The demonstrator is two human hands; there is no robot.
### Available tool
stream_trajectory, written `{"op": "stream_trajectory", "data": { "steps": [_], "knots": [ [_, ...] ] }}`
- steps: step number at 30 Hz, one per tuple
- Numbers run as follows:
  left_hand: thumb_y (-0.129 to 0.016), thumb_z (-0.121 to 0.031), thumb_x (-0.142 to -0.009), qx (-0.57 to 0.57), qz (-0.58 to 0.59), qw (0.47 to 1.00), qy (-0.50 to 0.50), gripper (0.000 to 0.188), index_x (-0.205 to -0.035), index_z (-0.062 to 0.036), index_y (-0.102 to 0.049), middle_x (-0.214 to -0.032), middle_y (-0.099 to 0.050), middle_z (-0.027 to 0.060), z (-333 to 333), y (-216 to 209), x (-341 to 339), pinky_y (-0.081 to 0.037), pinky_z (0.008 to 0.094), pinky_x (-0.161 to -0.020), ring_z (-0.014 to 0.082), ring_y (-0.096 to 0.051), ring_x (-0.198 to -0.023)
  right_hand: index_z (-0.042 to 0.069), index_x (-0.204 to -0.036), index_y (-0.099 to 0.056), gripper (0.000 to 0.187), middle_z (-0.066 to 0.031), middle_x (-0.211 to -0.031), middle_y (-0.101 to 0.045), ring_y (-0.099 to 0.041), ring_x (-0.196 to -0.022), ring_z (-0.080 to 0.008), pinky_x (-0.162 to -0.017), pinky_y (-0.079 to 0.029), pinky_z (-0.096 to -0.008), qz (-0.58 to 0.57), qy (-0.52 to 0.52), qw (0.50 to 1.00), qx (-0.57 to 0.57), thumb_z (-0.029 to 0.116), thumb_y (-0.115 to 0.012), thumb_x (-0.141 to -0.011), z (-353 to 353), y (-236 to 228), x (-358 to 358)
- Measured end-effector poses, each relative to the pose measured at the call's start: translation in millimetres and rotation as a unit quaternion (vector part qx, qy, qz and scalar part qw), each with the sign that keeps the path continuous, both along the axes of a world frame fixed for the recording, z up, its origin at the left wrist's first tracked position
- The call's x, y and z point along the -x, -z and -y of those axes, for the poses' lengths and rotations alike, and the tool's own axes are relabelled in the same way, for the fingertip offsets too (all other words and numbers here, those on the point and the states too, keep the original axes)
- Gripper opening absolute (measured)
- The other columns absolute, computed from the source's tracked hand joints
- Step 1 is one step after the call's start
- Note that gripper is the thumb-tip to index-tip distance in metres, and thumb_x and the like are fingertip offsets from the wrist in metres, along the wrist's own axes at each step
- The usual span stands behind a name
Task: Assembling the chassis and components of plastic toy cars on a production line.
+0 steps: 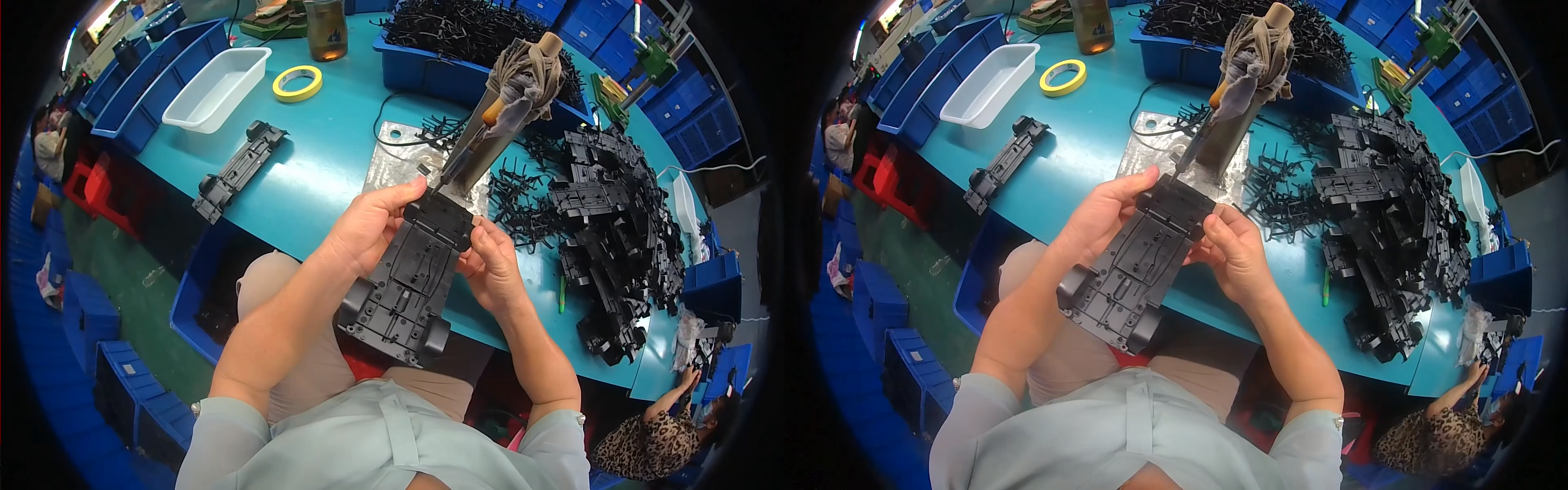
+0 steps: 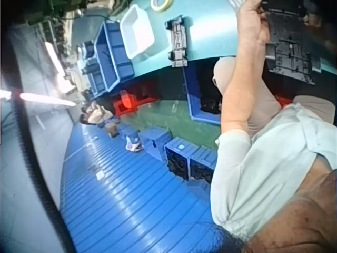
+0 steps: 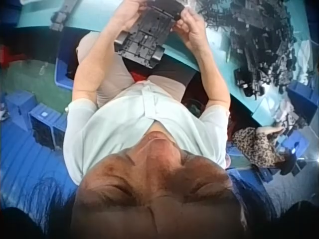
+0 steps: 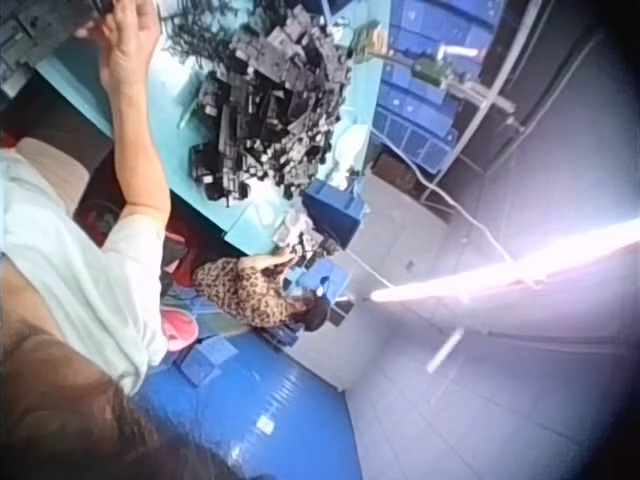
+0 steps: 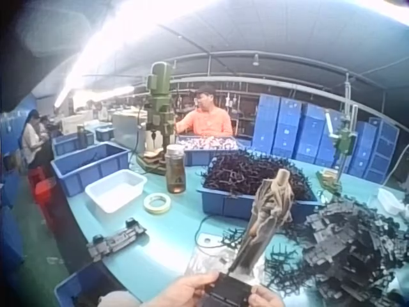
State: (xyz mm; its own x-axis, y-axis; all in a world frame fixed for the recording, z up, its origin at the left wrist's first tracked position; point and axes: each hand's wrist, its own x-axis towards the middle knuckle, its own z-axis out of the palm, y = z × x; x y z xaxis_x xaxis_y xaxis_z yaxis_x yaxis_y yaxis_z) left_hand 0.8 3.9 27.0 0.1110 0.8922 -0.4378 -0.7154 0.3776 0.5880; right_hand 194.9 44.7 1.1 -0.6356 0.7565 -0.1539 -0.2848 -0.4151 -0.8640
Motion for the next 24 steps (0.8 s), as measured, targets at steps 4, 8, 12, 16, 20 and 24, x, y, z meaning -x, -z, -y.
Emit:
{"op": "stream_trajectory", "data": {
  "steps": [4, 8, 12, 16, 20, 24],
  "knots": [
    [-0.062, -0.025, -0.088, -0.005, -0.041, 0.998, -0.052, 0.023, -0.090, -0.0022, -0.062, -0.083, -0.066, 0.0071, 3, 2, -7, -0.053, 0.0272, -0.064, 0.0119, -0.063, -0.070, 0.003, -0.104, -0.057, 0.036, -0.0054, -0.092, -0.064, -0.062, -0.077, -0.0137, -0.068, -0.053, -0.0296, -0.006, 0.007, 1.000, -0.009, 0.035, -0.063, -0.088, 1, 4, -1],
    [-0.061, -0.021, -0.088, -0.012, 0.014, 0.996, -0.085, 0.021, -0.093, -0.0007, -0.060, -0.086, -0.064, 0.0085, 6, 16, -6, -0.053, 0.0297, -0.067, 0.0156, -0.062, -0.075, 0.001, -0.112, -0.056, 0.035, -0.0037, -0.094, -0.064, -0.060, -0.079, -0.0109, -0.070, -0.051, -0.0267, -0.005, 0.024, 0.999, 0.025, 0.028, -0.060, -0.091, 3, 6, 2],
    [-0.059, -0.020, -0.089, -0.015, 0.019, 0.994, -0.110, 0.023, -0.095, 0.0017, -0.058, -0.089, -0.063, 0.0108, 10, 18, -1, -0.053, 0.0318, -0.068, 0.0191, -0.063, -0.077, 0.000, -0.112, -0.057, 0.032, -0.0030, -0.094, -0.063, -0.058, -0.077, -0.0097, -0.070, -0.050, -0.0262, 0.006, 0.013, 0.999, 0.037, 0.025, -0.058, -0.092, 1, 6, 7],
    [-0.058, -0.021, -0.089, -0.018, 0.019, 0.993, -0.113, 0.024, -0.096, 0.0027, -0.058, -0.090, -0.063, 0.0119, 15, 12, 7, -0.054, 0.0331, -0.070, 0.0201, -0.062, -0.078, 0.000, -0.111, -0.057, 0.031, -0.0029, -0.093, -0.063, -0.058, -0.076, -0.0095, -0.070, -0.050, -0.0263, 0.010, -0.009, 0.999, 0.031, 0.025, -0.059, -0.092, 0, -4, 18],
    [-0.054, -0.025, -0.090, -0.018, 0.003, 0.995, -0.098, 0.030, -0.105, 0.0005, -0.057, -0.099, -0.065, 0.0128, 17, 14, 14, -0.050, 0.0350, -0.084, 0.0215, -0.062, -0.090, -0.001, -0.110, -0.057, 0.032, -0.0038, -0.092, -0.063, -0.057, -0.076, -0.0096, -0.070, -0.050, -0.0268, 0.010, -0.008, 1.000, 0.024, 0.025, -0.059, -0.092, 0, -4, 25],
    [-0.055, -0.025, -0.090, -0.024, 0.004, 0.994, -0.103, 0.031, -0.107, 0.0010, -0.057, -0.100, -0.064, 0.0132, 17, 16, 15, -0.050, 0.0358, -0.085, 0.0220, -0.062, -0.091, -0.002, -0.110, -0.057, 0.032, -0.0049, -0.094, -0.063, -0.058, -0.077, -0.0101, -0.071, -0.049, -0.0273, -0.001, -0.006, 1.000, 0.009, 0.025, -0.059, -0.092, -3, 0, 26]
  ]
}}
